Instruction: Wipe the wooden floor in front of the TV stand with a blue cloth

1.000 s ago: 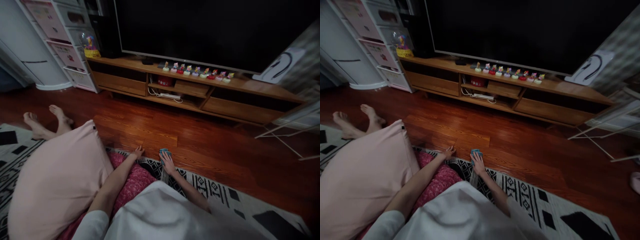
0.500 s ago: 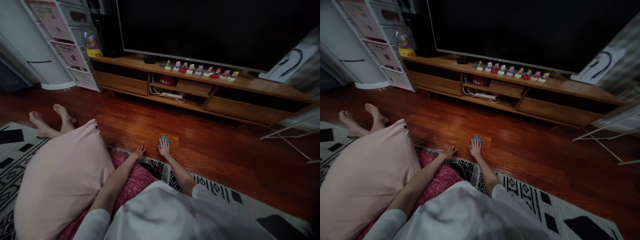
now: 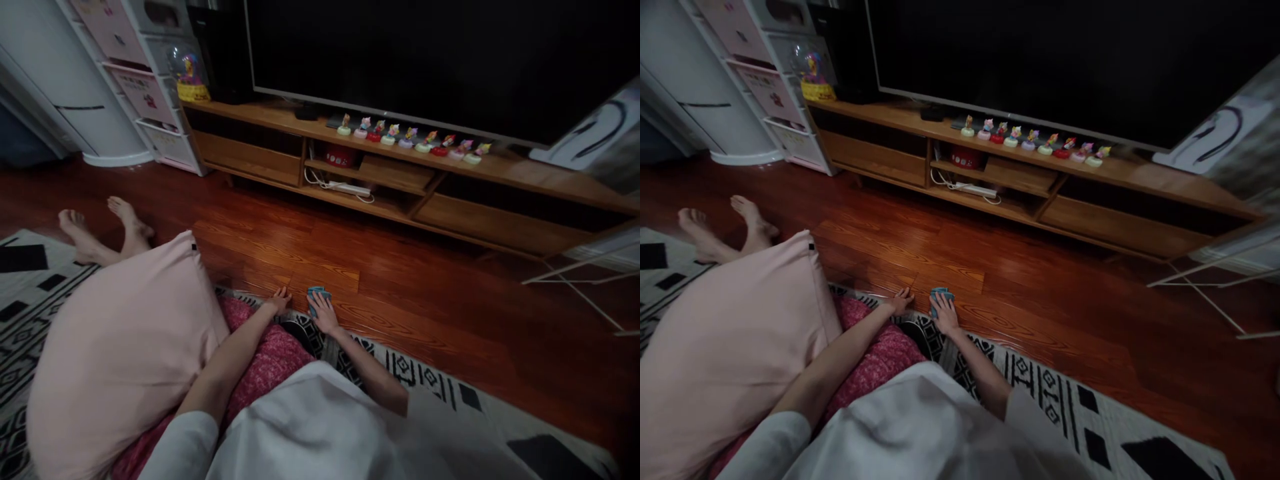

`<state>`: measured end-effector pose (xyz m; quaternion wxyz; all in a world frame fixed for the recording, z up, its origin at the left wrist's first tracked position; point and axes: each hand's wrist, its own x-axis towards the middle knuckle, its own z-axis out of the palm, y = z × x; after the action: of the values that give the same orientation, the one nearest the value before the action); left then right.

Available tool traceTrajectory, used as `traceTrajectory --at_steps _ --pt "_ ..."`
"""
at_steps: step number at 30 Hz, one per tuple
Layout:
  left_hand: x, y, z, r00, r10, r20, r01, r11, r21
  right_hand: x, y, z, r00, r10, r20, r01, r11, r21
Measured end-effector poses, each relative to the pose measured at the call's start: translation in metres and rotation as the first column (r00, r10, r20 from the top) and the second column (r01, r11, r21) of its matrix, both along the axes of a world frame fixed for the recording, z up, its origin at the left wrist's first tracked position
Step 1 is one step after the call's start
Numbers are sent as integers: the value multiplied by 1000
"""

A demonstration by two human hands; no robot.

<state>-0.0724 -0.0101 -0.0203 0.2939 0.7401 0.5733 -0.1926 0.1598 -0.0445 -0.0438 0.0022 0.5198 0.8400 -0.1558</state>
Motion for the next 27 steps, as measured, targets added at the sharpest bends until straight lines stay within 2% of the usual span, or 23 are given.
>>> traceTrajectory --at_steps 4,7,10,14,17,19,21,23,27 --pt "-1 0 6 1000 8 4 -8 1000 -11 -24 65 25 992 -123 41 124 992 -22" --pt "-1 0 8 1000 10 18 -10 1000 -9 -32 80 31 983 -174 65 176 984 -27" --pt "-1 0 7 1000 10 17 -10 1000 -3 -20 58 20 992 -107 63 108 994 -14" --pt "0 0 4 999 17 28 -17 1000 -2 22 -9 -6 1000 10 29 -11 1000 10" --pt "1 0 4 999 30 27 -30 999 -11 55 -46 -18 1000 -3 21 3 1000 21" --pt "2 -1 6 999 30 18 -30 999 -18 68 -47 -20 998 -63 30 62 998 33" --pt "3 -1 10 1000 22 10 -22 999 -23 74 -28 -17 987 -149 55 146 988 48" --pt "3 -2 13 1000 17 -1 -17 1000 -22 74 4 -11 965 -249 87 242 967 75" --pt "3 -2 19 1000 17 -16 -18 1000 -21 63 62 5 888 -440 136 431 898 89"
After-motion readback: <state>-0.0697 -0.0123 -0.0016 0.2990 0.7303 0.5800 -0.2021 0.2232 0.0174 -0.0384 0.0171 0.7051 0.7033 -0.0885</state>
